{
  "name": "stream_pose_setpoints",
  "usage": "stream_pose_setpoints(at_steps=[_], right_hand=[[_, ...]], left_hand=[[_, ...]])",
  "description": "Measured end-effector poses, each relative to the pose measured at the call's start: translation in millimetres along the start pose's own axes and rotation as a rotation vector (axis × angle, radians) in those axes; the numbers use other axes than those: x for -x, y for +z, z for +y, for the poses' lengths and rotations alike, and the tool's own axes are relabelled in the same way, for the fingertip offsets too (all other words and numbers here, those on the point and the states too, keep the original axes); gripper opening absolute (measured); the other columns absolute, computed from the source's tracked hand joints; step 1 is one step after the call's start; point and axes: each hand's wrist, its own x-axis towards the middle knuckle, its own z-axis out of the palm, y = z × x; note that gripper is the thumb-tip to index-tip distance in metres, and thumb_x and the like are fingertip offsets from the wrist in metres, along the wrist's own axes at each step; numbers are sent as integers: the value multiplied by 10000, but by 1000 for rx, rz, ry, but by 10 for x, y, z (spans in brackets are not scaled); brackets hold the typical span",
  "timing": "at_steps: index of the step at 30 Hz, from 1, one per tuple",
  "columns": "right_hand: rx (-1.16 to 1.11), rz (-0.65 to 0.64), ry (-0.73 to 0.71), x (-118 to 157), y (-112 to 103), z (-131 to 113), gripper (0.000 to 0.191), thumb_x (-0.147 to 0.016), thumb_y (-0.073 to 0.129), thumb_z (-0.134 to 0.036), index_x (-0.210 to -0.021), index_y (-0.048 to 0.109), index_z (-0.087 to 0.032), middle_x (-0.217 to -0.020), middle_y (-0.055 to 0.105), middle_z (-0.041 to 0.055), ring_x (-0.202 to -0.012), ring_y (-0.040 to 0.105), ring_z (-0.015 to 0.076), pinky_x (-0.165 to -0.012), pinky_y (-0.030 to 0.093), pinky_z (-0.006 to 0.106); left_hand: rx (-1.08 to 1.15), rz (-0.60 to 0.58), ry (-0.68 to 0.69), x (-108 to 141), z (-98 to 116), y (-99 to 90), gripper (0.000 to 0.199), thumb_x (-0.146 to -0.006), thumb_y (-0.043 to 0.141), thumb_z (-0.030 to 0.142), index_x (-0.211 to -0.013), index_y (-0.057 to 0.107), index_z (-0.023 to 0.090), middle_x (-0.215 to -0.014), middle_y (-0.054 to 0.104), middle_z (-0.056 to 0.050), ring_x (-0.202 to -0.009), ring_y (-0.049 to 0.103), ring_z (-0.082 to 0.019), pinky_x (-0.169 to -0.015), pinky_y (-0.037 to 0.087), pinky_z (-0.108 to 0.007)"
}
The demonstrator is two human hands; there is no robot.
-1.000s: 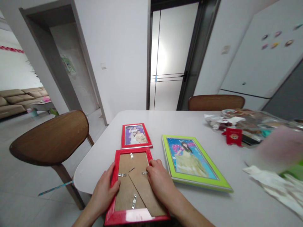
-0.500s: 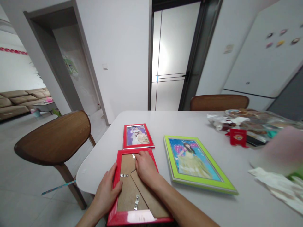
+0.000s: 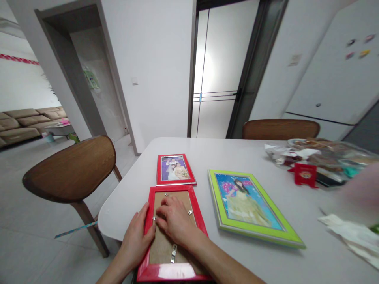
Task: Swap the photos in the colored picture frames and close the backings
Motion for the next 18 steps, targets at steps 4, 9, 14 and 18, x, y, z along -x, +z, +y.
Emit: stream_pose_setpoints(at_steps=[4, 9, 14, 18], right_hand=[[-14, -24, 13, -13, 31, -119, 129, -760, 502, -249, -736, 621, -204, -818, 553, 29, -828, 466, 160, -743, 361, 287], [-24, -29, 50, -54, -7, -121, 127, -757, 492, -208, -728, 612, -177, -812, 558, 43, -825, 476, 161, -749, 378, 288], [-203, -148, -29, 241, -302, -20, 219, -682, 541, -148, -871, 622, -220, -1043, 522, 43, -976, 456, 162, -860, 356, 296], [-237, -292, -61, 513, -443, 14, 282, -608, 591, -125, -831, 652, -287, -1207, 434, 10, -1149, 330, 214, -959, 255, 378]], left_hand=[[-21, -1, -4, 1, 9, -8, 483, -729, 418, 184, -1206, 367, 128, -1232, 450, -129, -1149, 383, -233, -977, 250, -442], [-29, -14, -4, 9, -9, -7, 482, -739, 400, 184, -1210, 357, 89, -1248, 426, -148, -1154, 375, -227, -984, 240, -431], [-40, -25, -2, 8, 0, -19, 518, -725, 403, 167, -1227, 323, 67, -1239, 428, -158, -1157, 367, -230, -984, 238, -432], [-71, -23, -3, 7, 16, -16, 506, -737, 389, 169, -1229, 320, 74, -1247, 420, -152, -1163, 358, -232, -987, 232, -435]])
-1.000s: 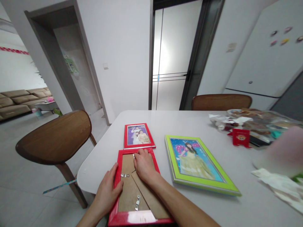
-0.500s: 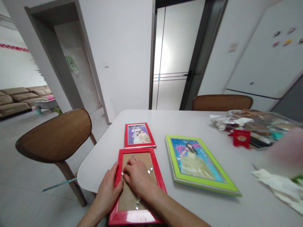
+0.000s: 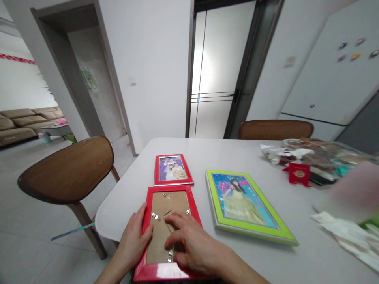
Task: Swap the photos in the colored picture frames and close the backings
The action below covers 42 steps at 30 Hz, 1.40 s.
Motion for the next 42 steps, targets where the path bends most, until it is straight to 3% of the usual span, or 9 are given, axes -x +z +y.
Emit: stream_pose_setpoints(at_steps=[6, 11, 18, 23, 27, 30, 35, 39, 42], right_hand=[[19, 61, 43, -6, 114, -42, 151, -668, 572, -205, -775, 660, -262, -1148, 481, 31, -1108, 372, 210, -955, 239, 398], [97, 227, 248, 0, 103, 15, 398, -648, 571, -288, -1033, 553, -189, -1127, 465, 101, -1000, 443, 209, -860, 341, 326], [119, 327, 318, -42, 113, 59, 357, -601, 526, -172, -956, 563, -183, -910, 534, 66, -865, 483, 181, -765, 374, 275], [123, 395, 290, -74, -27, -98, 334, -589, 528, -168, -919, 575, -172, -899, 538, 69, -864, 480, 188, -774, 373, 296], [55, 408, 207, -95, -96, -233, 327, -636, 536, -211, -962, 553, -181, -912, 547, 57, -867, 489, 172, -778, 386, 292], [56, 444, 229, -70, -103, -134, 332, -717, 478, -276, -1030, 517, -171, -985, 550, 81, -911, 493, 180, -811, 382, 316], [221, 400, 415, 29, -10, 242, 367, -723, 432, -210, -1071, 502, -116, -1024, 546, 130, -938, 495, 204, -838, 362, 321], [333, 338, 494, 17, 64, 364, 450, -696, 422, -144, -1141, 446, -86, -941, 562, 135, -881, 517, 208, -783, 374, 297], [374, 287, 562, -36, 51, 356, 486, -700, 385, -107, -1185, 403, -103, -845, 579, 123, -771, 553, 211, -694, 392, 296]], left_hand=[[-27, -3, 5, 9, -6, 25, 503, -739, 378, 165, -1230, 321, 75, -1267, 404, -143, -1169, 354, -223, -1002, 201, -430], [-53, -19, -7, 9, 8, 30, 503, -739, 370, 167, -1230, 327, 67, -1278, 394, -141, -1179, 343, -219, -1007, 195, -423], [-27, -11, -7, 5, -45, 59, 474, -768, 396, 266, -1213, 362, 109, -1282, 395, -125, -1198, 318, -214, -1007, 173, -439], [303, 55, -67, -37, 79, -12, 314, -697, 504, 338, -946, 575, 160, -1262, 419, -117, -1179, 341, -249, -971, 237, -411], [636, 87, -177, -84, 164, -174, 257, -711, 461, 400, -757, 557, 166, -824, 643, -58, -767, 592, -208, -676, 454, -312], [657, 102, -249, -105, 11, -393, 279, -721, 419, 438, -739, 517, 177, -634, 615, 7, -583, 574, -164, -539, 445, -256], [577, 146, -380, -94, -554, -766, 304, -643, 474, 470, -698, 505, 173, -546, 579, 26, -497, 544, -159, -471, 417, -247], [399, 165, -417, -105, -895, -844, 298, -604, 477, 476, -612, 492, 178, -486, 536, 38, -470, 524, -161, -449, 388, -240], [234, 165, -407, -128, -949, -832, 293, -619, 460, 465, -664, 509, 180, -493, 540, 39, -498, 545, -175, -465, 382, -240]])
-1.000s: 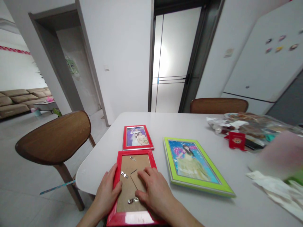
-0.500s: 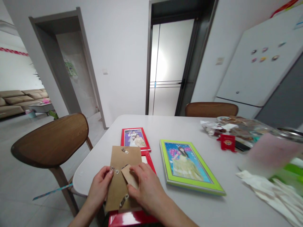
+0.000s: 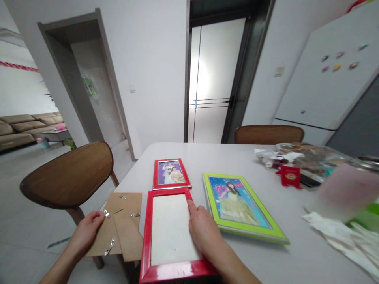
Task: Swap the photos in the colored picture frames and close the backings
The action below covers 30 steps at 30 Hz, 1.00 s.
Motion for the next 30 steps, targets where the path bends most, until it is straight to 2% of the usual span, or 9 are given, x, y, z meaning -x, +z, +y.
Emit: stream_pose_setpoints(at_steps=[3, 6, 10, 14, 18, 21, 24, 26, 30], right_hand=[[13, -39, 42, -34, -40, -27, 526, -681, 367, -71, -1206, 375, -103, -817, 585, 128, -711, 569, 218, -641, 393, 301], [-76, 22, 46, -49, -99, -22, 568, -646, 389, -68, -1213, 354, -69, -901, 579, 156, -809, 559, 232, -703, 391, 308], [-505, 30, 117, -25, -245, -20, 659, -634, 403, -115, -1273, 241, -111, -961, 593, 119, -802, 574, 197, -713, 422, 295], [-1199, -179, 275, 60, -435, -120, 733, -672, 393, -203, -1320, 50, -204, -899, 635, 49, -601, 608, 163, -573, 471, 294], [-1439, -174, 277, 125, -544, -236, 802, -640, 499, -247, -1319, 73, -226, -862, 646, 28, -596, 607, 161, -603, 479, 311], [-1366, -160, 217, 111, -529, -219, 770, -647, 524, -271, -1308, 134, -207, -730, 641, 5, -504, 566, 136, -563, 466, 296], [-1088, -121, 149, 61, -444, -98, 708, -672, 491, -279, -1296, 177, -164, -671, 618, -5, -506, 555, 140, -538, 448, 278], [-795, -42, 87, 29, -364, 1, 639, -668, 472, -247, -1263, 266, -136, -770, 628, 38, -632, 584, 170, -606, 446, 289], [-326, 63, -14, 4, -209, 100, 465, -676, 418, -159, -1138, 437, -111, -973, 598, 119, -868, 561, 205, -750, 400, 285]], left_hand=[[-179, 48, 32, 14, 43, 2, 329, -642, 475, 419, -856, 526, 174, -533, 556, 30, -575, 577, -207, -528, 393, -267], [-336, 94, 70, 48, 90, -17, 370, -668, 481, 375, -979, 511, 178, -667, 590, -16, -712, 583, -251, -639, 401, -329], [-420, 99, 166, 173, 242, 61, 404, -701, 458, 336, -1054, 472, 140, -1014, 546, -104, -958, 508, -273, -806, 376, -382], [-241, -39, 396, 571, 648, 429, 397, -751, 422, 305, -1113, 414, 143, -1132, 486, -108, -1061, 451, -232, -883, 367, -384], [-102, -271, 771, 1044, 1060, 922, 689, -636, 598, 316, -1233, 288, 163, -1312, 316, -138, -1185, 306, -288, -952, 307, -454], [-84, -255, 942, 1191, 1193, 1119, 661, -629, 566, 196, -1229, 294, 145, -1255, 392, -148, -1128, 376, -287, -915, 359, -438], [-26, -164, 995, 1172, 1206, 1076, 596, -613, 457, 72, -1190, 333, 157, -1036, 546, -111, -924, 519, -227, -784, 454, -364], [14, -65, 909, 1124, 1173, 942, 551, -633, 428, 66, -1169, 347, 167, -912, 570, -80, -796, 553, -190, -693, 478, -313], [86, 101, 503, 1006, 977, 594, 434, -700, 455, 172, -1128, 389, 175, -872, 580, -58, -752, 573, -182, -660, 478, -293]])
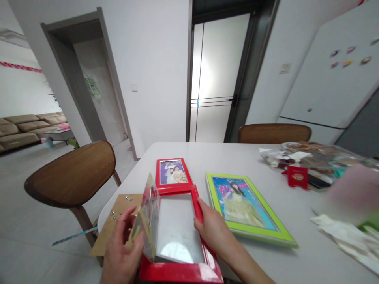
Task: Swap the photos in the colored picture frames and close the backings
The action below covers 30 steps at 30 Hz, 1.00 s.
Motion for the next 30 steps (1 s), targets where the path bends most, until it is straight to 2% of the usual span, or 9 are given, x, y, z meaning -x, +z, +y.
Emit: stream_pose_setpoints(at_steps=[4, 7, 10, 15, 20, 22, 24, 27, 30], right_hand=[[229, -63, -15, 2, 102, -9, 356, -710, 385, -121, -1047, 494, -88, -850, 602, 119, -767, 567, 186, -682, 390, 257], [366, -91, 15, -7, 150, -21, 314, -719, 383, -110, -999, 522, -83, -813, 577, 120, -697, 557, 182, -633, 377, 262], [415, -100, 10, -11, 167, -15, 298, -717, 381, -94, -970, 537, -77, -822, 558, 127, -695, 549, 185, -630, 373, 268], [382, -102, 8, 12, 176, 7, 290, -715, 394, -87, -958, 554, -70, -854, 551, 137, -748, 545, 190, -691, 390, 281], [321, 33, -119, 57, 239, 39, 364, -687, 450, -131, -1034, 539, -65, -1083, 500, 187, -992, 476, 250, -857, 361, 353], [242, 72, -163, 79, 257, 5, 373, -696, 452, -161, -1048, 540, -76, -1129, 490, 181, -1047, 442, 260, -896, 338, 381], [89, 55, -158, 97, 278, -70, 365, -718, 430, -190, -1057, 535, -101, -1083, 534, 153, -974, 498, 232, -864, 373, 380], [-243, -34, -65, 93, 368, -232, 389, -734, 420, -239, -1095, 496, -116, -941, 597, 103, -724, 573, 165, -696, 457, 328], [-657, -150, 130, 47, 537, -411, 491, -719, 455, -273, -1177, 400, -107, -721, 608, 29, -534, 551, 119, -492, 443, 248]], left_hand=[[-1, 44, -227, 40, -393, -257, 415, -672, 495, 296, -1069, 448, 185, -983, 591, -66, -903, 555, -247, -786, 436, -382], [-115, -51, -274, 117, -649, -325, 424, -679, 479, 344, -1072, 451, 186, -1019, 591, -72, -917, 557, -259, -791, 434, -395], [-326, -148, -219, 175, -738, -329, 419, -706, 451, 337, -1088, 452, 164, -1039, 583, -100, -916, 559, -263, -775, 441, -396], [-598, -231, -36, 165, -672, -333, 350, -735, 434, 336, -1017, 532, 152, -923, 611, -100, -901, 546, -263, -783, 429, -404], [-690, -250, 24, 148, -678, -373, 339, -751, 427, 321, -1028, 533, 157, -892, 605, -91, -873, 546, -250, -751, 447, -394], [-690, -243, 41, 160, -695, -384, 346, -744, 437, 317, -1027, 536, 143, -927, 600, -108, -900, 539, -259, -768, 444, -410], [-658, -258, 99, 181, -697, -373, 378, -726, 461, 303, -1063, 518, 142, -1020, 579, -125, -964, 518, -266, -811, 430, -425], [-579, -348, 224, 222, -667, -298, 499, -675, 501, 243, -1166, 442, 173, -1203, 480, -123, -1092, 442, -273, -879, 398, -433], [-546, -439, 287, 254, -630, -176, 625, -614, 499, 154, -1227, 375, 187, -1295, 378, -111, -1172, 349, -291, -927, 341, -480]])
